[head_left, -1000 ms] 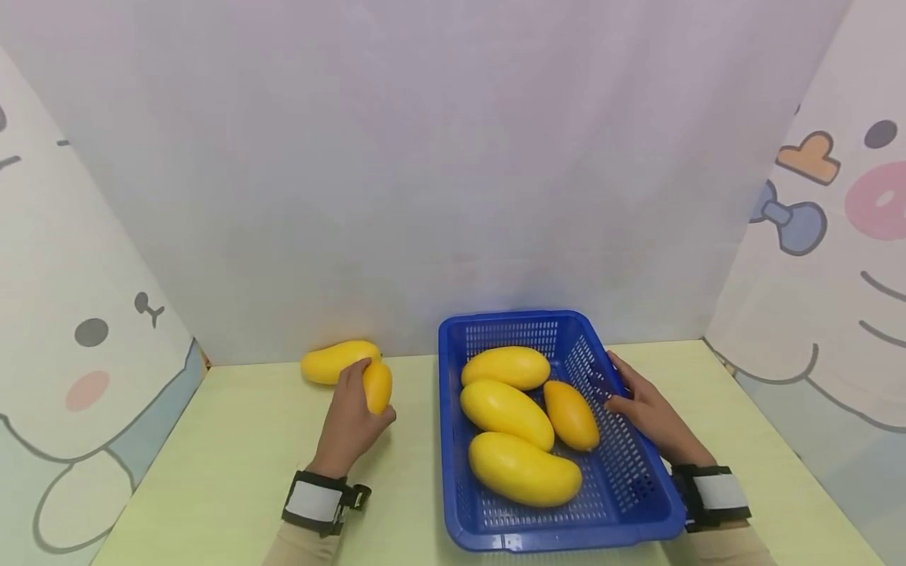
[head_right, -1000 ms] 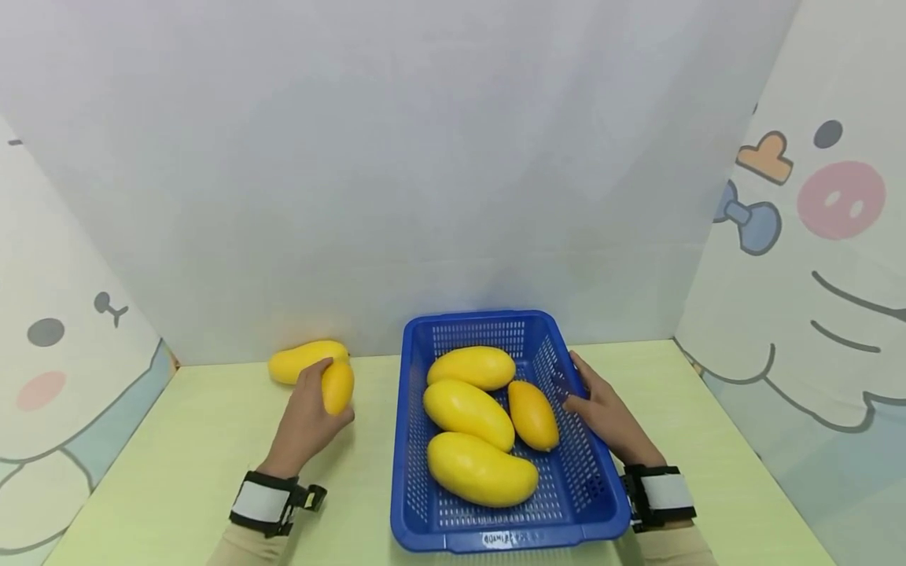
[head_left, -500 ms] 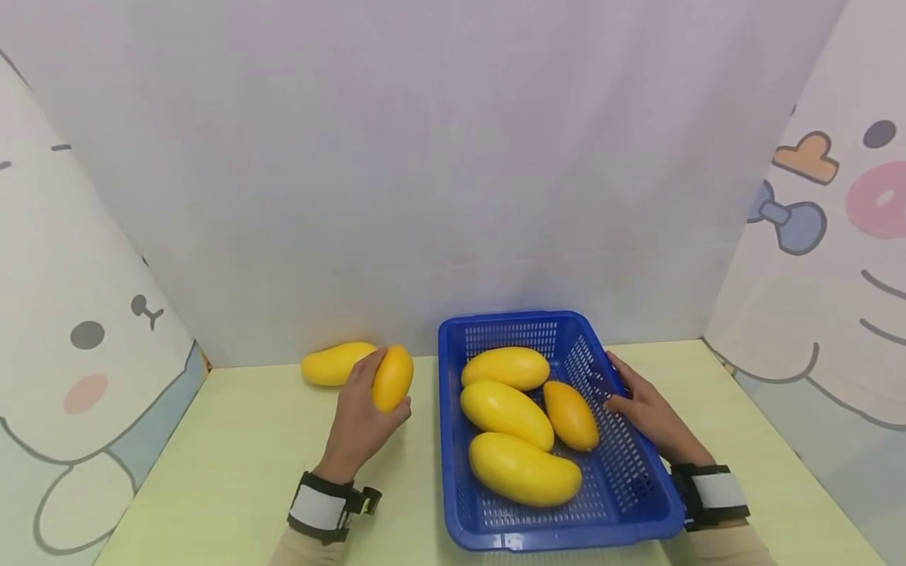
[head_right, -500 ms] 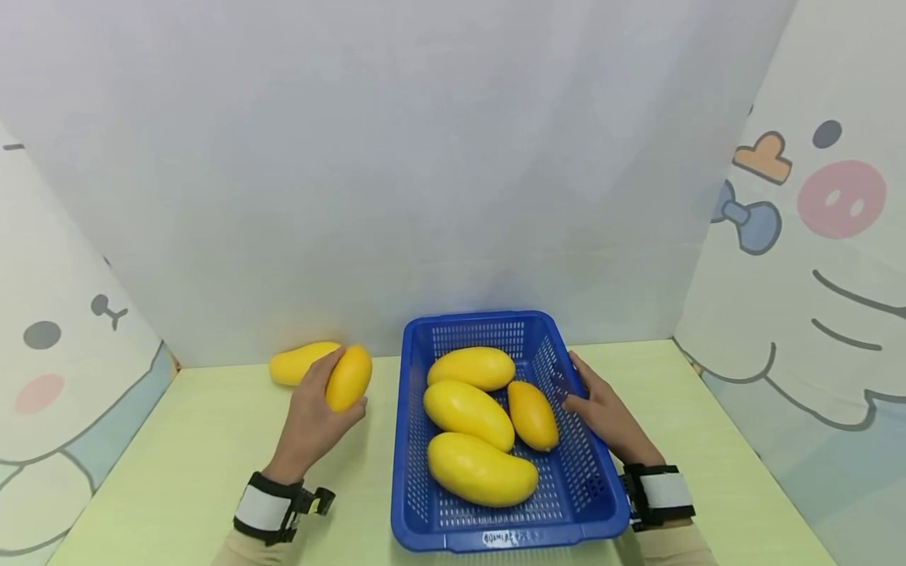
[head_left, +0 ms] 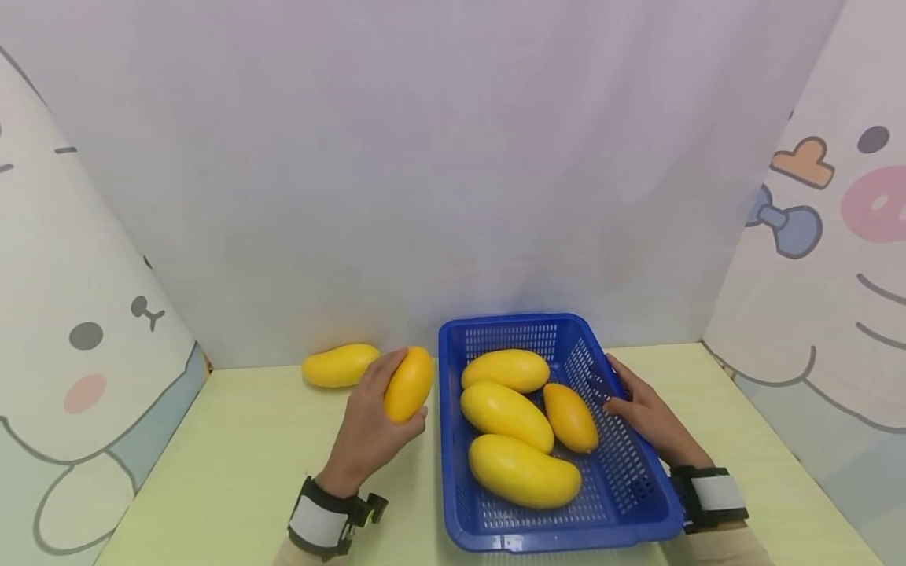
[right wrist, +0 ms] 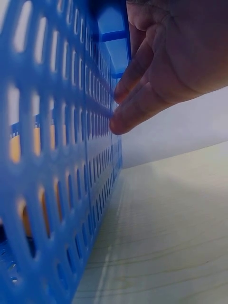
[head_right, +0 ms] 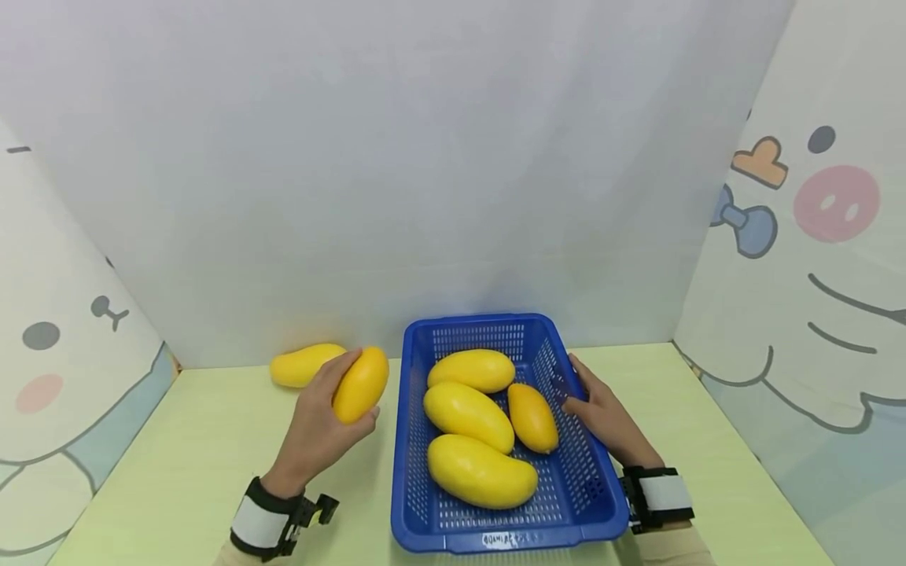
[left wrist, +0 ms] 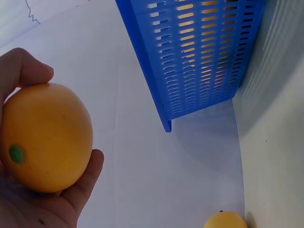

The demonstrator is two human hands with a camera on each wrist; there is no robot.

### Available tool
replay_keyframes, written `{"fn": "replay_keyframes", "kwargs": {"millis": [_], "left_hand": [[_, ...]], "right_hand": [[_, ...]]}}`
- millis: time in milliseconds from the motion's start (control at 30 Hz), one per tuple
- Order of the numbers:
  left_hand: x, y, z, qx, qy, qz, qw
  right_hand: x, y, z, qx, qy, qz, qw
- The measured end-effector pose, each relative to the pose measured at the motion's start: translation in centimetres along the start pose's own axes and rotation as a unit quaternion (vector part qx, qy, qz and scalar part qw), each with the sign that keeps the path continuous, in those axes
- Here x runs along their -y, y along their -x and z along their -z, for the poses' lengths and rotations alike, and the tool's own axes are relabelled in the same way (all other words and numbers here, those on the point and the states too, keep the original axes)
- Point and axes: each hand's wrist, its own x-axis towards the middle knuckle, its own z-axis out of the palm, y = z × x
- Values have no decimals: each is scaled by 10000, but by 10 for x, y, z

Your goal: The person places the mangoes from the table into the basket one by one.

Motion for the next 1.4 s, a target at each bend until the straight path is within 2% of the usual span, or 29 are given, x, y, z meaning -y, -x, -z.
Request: {"fn": "replay_keyframes", "kwargs": {"millis": [433, 767, 1067, 1200, 1400], "left_hand": [[-13, 1, 1, 69, 198, -278, 9994], [-24, 3, -2, 364, 598, -472, 9964], [-29, 3, 2, 496, 359, -426, 9972], [-32, 4, 1, 623, 481, -453, 9959], [-37, 6, -3, 781, 686, -690, 9922]], "right_hand": [[0, 0, 0, -16, 42, 5, 10000], [-3, -1, 0, -37, 23, -8, 10000], [-3, -2, 0, -67, 92, -24, 9999], [-3, -2, 0, -99, 101, -40, 9999], [-1, -1, -1, -74, 66, -43, 9999]]}}
